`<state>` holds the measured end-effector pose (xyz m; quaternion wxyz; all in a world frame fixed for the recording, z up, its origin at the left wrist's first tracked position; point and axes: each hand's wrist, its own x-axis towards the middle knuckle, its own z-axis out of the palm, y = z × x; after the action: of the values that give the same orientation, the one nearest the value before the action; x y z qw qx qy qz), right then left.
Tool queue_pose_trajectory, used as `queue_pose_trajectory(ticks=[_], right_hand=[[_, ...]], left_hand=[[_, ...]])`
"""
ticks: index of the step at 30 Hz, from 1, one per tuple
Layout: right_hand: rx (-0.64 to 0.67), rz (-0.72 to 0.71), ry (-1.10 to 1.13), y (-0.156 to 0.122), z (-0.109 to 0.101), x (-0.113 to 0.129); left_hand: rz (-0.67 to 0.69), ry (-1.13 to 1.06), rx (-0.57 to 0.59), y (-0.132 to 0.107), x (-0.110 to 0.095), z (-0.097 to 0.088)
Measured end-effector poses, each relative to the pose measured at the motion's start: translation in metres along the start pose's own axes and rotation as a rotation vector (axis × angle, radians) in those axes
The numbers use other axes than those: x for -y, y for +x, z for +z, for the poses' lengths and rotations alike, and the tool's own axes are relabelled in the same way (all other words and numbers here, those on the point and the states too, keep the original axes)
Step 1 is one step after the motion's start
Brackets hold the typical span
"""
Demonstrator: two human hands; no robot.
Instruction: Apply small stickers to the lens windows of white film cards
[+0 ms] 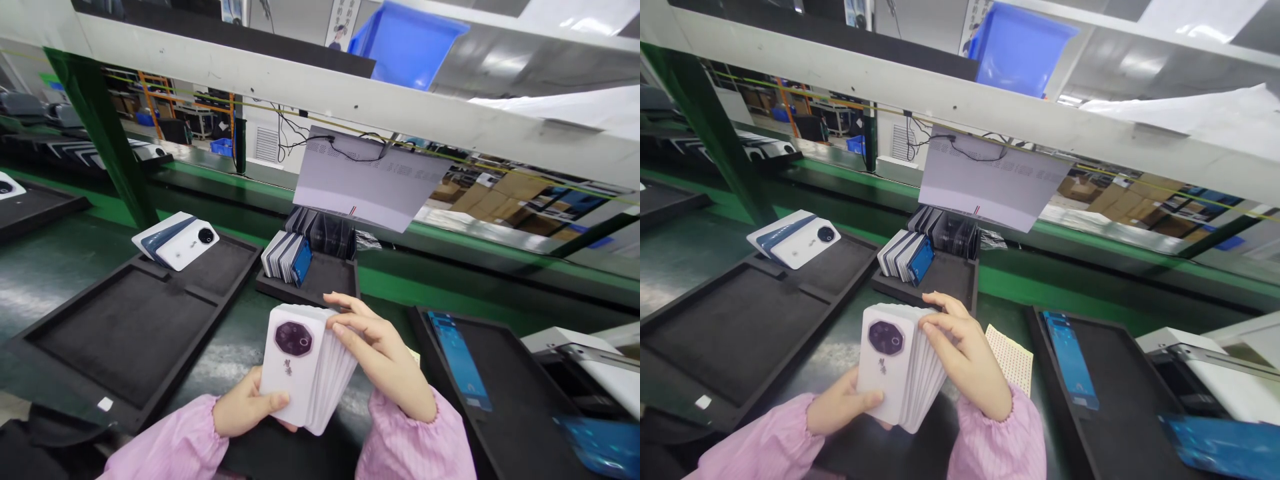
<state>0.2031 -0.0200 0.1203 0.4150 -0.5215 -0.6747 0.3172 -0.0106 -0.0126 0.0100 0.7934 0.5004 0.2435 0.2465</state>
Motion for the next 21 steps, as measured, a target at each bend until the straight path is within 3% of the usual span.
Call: queue_pose_trajectory(ticks=[12, 17, 21], right_hand=[[-0.033, -0.031, -0.006, -0.001, -0.001, 0.002], [0.081, -0.012, 0.079, 0.001, -0.008, -0.001], [0.133, -0.009, 0.172, 0.004, -0.012, -0.006]], left_hand=[[-0.046, -0.021, 0.023, 0.002, 0.001, 0.000], [-0.089, -0.077, 0.127, 0.001, -0.002, 0.001], [-0.100, -0.104, 0.144, 0.001, -0.003, 0.000]])
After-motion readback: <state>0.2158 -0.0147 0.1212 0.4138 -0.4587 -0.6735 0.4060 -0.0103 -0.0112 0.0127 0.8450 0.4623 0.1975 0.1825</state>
